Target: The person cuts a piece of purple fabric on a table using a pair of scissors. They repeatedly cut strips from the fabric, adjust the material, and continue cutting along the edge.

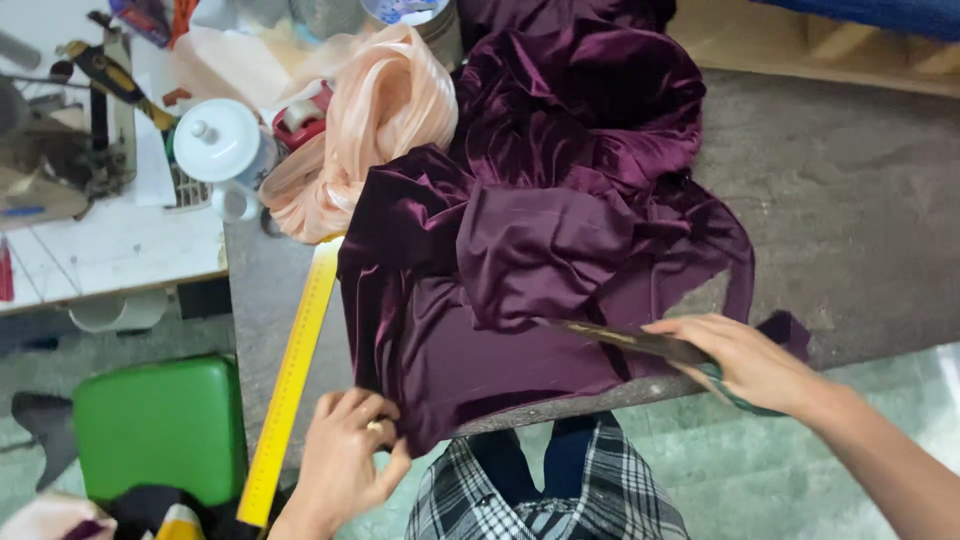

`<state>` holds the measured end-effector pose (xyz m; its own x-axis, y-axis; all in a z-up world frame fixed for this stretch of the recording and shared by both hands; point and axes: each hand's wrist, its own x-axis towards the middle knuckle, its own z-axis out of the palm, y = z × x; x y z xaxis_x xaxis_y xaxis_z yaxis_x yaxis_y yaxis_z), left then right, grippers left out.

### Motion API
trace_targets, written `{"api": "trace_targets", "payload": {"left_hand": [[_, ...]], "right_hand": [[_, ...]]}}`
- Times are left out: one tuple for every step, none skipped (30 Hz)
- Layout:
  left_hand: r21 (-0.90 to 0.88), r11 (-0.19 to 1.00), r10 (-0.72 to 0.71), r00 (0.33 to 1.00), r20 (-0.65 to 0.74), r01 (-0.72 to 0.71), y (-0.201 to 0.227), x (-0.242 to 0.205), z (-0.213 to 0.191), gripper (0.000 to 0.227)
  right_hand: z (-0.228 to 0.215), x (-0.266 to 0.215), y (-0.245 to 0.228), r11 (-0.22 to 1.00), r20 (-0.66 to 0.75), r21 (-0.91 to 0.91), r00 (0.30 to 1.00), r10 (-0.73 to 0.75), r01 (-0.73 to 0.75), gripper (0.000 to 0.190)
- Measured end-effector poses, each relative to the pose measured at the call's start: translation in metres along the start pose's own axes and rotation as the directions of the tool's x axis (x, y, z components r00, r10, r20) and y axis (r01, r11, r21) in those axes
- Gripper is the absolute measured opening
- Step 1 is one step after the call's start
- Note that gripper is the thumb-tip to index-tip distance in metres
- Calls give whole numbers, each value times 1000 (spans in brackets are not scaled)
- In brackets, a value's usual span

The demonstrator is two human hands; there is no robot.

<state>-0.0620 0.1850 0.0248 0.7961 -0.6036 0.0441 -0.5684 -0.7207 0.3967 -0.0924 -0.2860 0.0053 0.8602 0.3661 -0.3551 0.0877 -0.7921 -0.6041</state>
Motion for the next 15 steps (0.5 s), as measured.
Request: {"api": "trace_targets", "payload": {"left_hand": [[-32,999,-18,999,26,19,7,6,2,29],[-28,999,-38,999,18,39,10,6,13,29],[98,987,-130,991,-1,130,12,7,24,32],[214,953,-214,976,-34,216,16,11,38,35],[209,950,-228,973,-46,232,13,6,54,35],[375,865,-361,933,7,332,10,-1,69,18],[533,745,-494,868,37,401,8,-8,85,16],[531,736,-512,858,31,420,10,-9,85,16],[637,639,-593,804,51,431,12,-10,87,19],[734,533,-667,743,58,421,12,-11,88,27],[732,524,-679,732,52,434,7,-13,86,27],[763,477,-668,744,-7,436,4,-16,85,39],[791,428,-654,754,-64,438,1,-21,83,51],[792,417,-664,744,-70,447,5,-19,74,51],[746,454,-633,766,-115,487,9,-18,65,52]], "right_hand": [[-3,11,-4,1000,41,13,999,-23,22,45],[-6,22,-7,999,53,8,998,-40,39,45],[-9,34,-10,987,66,6,984,-163,163,36],[-15,42,-11,960,79,-1,957,-278,279,27],[-18,49,-9,957,91,-10,953,-288,290,27],[-19,56,-7,941,100,1,936,-337,339,35],[-20,63,-6,922,109,13,916,-385,386,45],[-21,69,-3,917,125,13,909,-398,399,45],[-21,74,0,903,121,11,896,-428,430,39],[-21,80,4,888,113,7,882,-457,460,39],[-22,86,8,882,124,7,875,-469,472,39],[-22,90,12,884,150,-12,875,-460,467,20],[-22,93,15,885,176,-32,874,-452,464,2],[-22,95,14,879,184,-28,867,-464,476,2],[-22,96,13,889,207,-41,874,-440,457,3]]}}
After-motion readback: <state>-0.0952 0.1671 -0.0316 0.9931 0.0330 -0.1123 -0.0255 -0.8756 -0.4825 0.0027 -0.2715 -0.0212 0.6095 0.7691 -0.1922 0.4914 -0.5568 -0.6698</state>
